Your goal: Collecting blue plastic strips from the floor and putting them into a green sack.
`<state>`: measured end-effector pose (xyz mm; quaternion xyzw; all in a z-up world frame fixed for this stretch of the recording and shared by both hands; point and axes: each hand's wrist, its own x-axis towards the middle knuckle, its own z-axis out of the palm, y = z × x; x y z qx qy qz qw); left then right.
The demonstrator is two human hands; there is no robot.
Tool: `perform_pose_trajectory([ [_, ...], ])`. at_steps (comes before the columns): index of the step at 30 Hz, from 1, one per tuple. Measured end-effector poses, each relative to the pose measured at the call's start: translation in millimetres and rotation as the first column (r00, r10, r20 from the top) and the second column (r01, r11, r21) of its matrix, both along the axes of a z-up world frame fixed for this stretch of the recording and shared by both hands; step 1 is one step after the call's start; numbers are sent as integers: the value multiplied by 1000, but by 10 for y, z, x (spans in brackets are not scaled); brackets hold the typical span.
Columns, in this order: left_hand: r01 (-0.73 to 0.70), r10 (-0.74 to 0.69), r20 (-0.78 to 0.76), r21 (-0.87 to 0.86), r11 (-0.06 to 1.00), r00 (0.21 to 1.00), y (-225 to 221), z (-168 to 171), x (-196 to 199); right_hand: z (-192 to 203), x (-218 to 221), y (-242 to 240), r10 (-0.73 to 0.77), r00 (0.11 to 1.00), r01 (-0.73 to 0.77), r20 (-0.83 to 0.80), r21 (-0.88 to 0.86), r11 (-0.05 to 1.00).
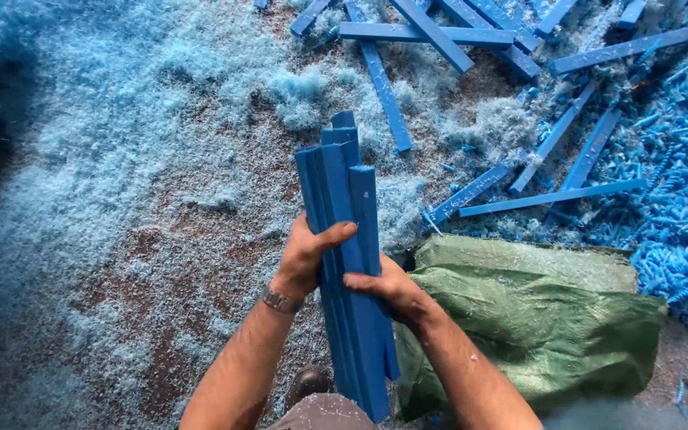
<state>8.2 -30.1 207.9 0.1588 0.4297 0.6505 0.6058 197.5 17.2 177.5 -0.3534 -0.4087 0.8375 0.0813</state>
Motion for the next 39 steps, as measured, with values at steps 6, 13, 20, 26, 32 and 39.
perform_pose_trajectory([
  [6,269,35,-687,330,905,726,-33,107,-563,350,-378,359,260,958,-85,-119,749,657],
  [13,336,105,-787,375,864,608,-252,-211,-576,-656,-479,606,382,914,-214,137,963,166],
  [20,183,163,-642,436,881,749,-299,-339,-338,-428,-468,587,371,928,-143,-25,897,417],
  [26,-36,324,-664,408,912,674,-39,97,-231,-120,-497,536,331,935,-302,123,765,568],
  [32,-114,124,-352,51,992,928,329,691,-129,574,-432,475,-3,998,-7,68,149,989],
  [39,147,-181,-227,-158,976,957,790,744,136,845,-36,427,-274,959,281,67,-161,946],
])
